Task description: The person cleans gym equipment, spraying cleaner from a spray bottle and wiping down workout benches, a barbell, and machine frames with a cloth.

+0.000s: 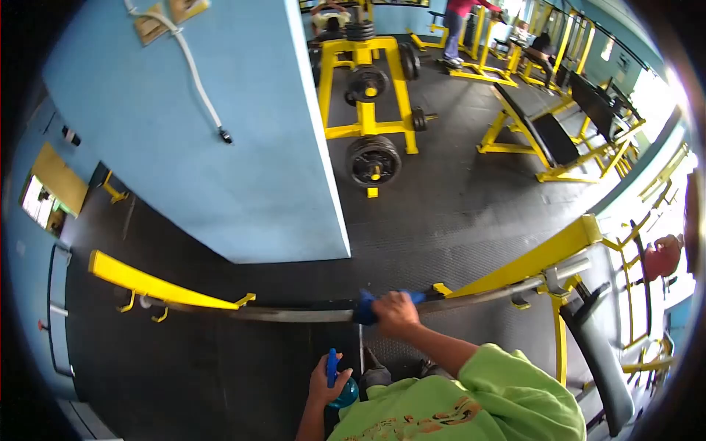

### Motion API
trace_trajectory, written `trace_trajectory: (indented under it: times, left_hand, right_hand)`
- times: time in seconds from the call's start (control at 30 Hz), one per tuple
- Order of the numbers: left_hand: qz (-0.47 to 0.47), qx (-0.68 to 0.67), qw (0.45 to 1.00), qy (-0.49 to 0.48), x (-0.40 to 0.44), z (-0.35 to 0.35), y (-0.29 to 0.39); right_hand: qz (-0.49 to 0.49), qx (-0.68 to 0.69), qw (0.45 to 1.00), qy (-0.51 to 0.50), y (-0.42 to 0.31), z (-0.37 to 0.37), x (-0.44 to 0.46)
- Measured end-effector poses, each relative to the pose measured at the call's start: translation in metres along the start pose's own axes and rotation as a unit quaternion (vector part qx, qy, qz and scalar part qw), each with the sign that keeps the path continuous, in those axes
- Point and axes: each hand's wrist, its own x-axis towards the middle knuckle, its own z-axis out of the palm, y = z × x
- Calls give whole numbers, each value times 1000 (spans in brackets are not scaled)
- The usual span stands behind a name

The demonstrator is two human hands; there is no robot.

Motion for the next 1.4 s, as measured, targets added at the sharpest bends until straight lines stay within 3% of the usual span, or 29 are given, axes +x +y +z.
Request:
trace_trajectory:
  times: [0.1,0.17,0.23,0.27,0.33,0.43,0.53,0.63,0.7,0.77,0.8,0.87,0.9,0.97,1.03,1.1,1.2,1.3,1.33,1.4]
  left_hand:
    - [68,13,995,-67,30,18,12]
    - [93,23,989,-115,47,41,20]
    - [117,37,979,-162,62,67,23]
    - [146,50,976,-154,67,80,21]
    - [175,71,969,-162,68,98,34]
    - [121,88,968,-199,63,116,66]
    - [121,105,966,-202,57,142,81]
    - [154,66,969,-183,57,168,84]
    - [155,49,972,-169,58,184,82]
    - [147,50,974,-167,56,199,91]
    - [138,54,975,-167,55,207,95]
    - [151,49,972,-173,55,222,99]
    - [158,46,971,-173,55,225,101]
    - [164,56,968,-181,57,230,107]
    - [169,57,968,-177,60,238,112]
    - [181,54,964,-187,60,243,114]
    - [186,53,956,-220,64,257,111]
    - [183,90,944,-260,61,272,123]
    - [181,92,944,-260,59,277,126]
    - [206,88,935,-275,57,290,135]
  right_hand:
    - [95,-1,995,3,36,-24,-35]
    - [74,-21,996,42,31,12,-20]
    - [-14,-25,997,68,18,11,-12]
    - [5,-19,997,72,23,11,-12]
    - [-81,-40,987,135,38,16,-18]
    - [-5,5,977,213,105,38,-58]
    - [128,-75,975,164,182,26,-111]
    - [123,-133,947,267,245,19,-157]
    - [108,-194,914,338,241,32,-154]
    - [163,-70,958,224,216,23,-141]
    - [168,-71,957,225,214,27,-140]
    - [68,-81,951,292,216,32,-142]
    - [76,-77,949,295,221,26,-152]
    - [120,-7,962,246,242,7,-188]
    - [220,156,924,271,274,8,-220]
    - [250,47,929,270,283,-17,-249]
    - [292,127,916,242,296,25,-226]
    - [321,98,926,169,267,-15,-231]
    - [306,84,940,128,265,-4,-232]
    - [269,106,946,149,272,-1,-243]
